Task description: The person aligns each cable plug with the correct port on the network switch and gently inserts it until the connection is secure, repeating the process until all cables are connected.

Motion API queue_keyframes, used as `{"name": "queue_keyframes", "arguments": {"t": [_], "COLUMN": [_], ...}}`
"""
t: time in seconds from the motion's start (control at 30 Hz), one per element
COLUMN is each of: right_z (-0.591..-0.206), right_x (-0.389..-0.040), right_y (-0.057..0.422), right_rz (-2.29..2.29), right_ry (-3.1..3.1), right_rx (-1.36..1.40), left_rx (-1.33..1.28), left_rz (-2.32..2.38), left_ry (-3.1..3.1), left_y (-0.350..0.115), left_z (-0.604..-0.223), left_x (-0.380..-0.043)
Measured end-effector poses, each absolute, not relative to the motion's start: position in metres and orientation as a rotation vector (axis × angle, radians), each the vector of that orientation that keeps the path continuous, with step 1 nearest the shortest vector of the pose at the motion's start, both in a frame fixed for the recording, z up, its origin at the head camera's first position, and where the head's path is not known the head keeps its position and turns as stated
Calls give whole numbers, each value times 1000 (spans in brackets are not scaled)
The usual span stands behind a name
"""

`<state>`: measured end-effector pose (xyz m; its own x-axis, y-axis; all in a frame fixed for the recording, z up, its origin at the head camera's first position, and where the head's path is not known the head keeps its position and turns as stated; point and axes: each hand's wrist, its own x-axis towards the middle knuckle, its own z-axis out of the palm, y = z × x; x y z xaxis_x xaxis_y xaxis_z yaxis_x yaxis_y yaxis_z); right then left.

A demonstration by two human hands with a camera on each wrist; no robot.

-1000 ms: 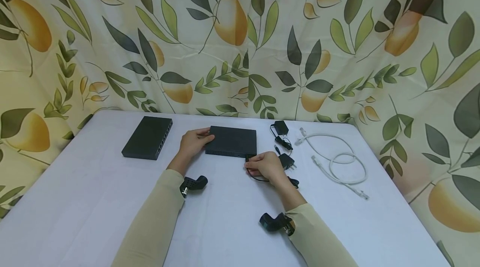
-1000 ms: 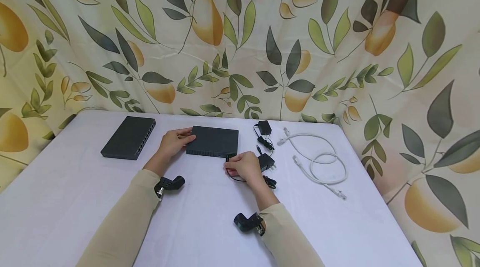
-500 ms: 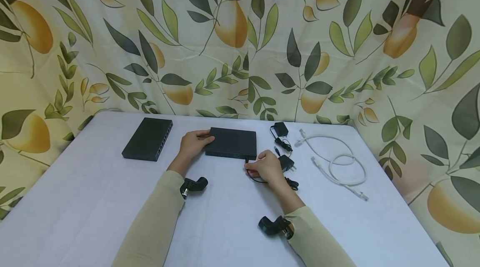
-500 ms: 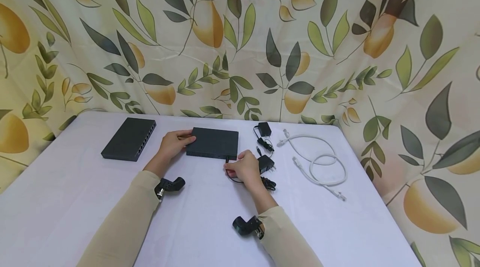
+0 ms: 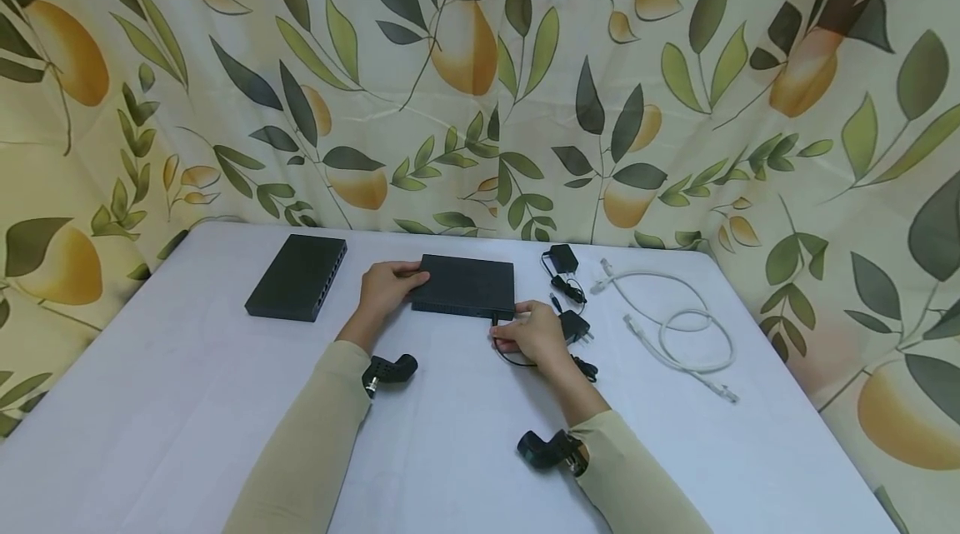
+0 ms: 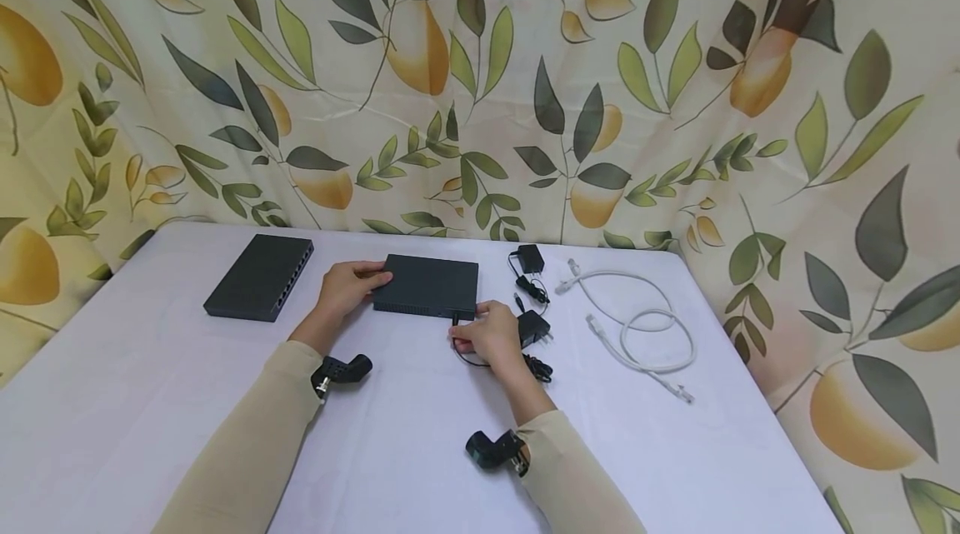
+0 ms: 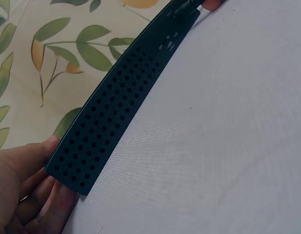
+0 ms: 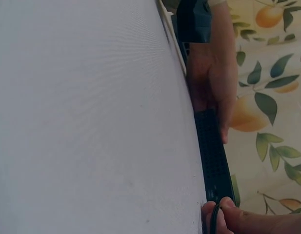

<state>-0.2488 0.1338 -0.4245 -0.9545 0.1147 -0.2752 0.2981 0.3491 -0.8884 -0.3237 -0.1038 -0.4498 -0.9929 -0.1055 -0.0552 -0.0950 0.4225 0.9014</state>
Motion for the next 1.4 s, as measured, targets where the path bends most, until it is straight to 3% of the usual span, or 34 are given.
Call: {"name": "queue_keyframes", "arguments": {"t": [1.4], "right_z": [-411], "right_x": [-251], "right_y": [144], "right_rz": [-1591], "right_ry": [2363], "right_rx": [321], "left_rx": [168], "left_rz": [-1685], "left_ry": [-2660], "left_y": [-107], "left_z": [-450], "left_x": [-328]}}
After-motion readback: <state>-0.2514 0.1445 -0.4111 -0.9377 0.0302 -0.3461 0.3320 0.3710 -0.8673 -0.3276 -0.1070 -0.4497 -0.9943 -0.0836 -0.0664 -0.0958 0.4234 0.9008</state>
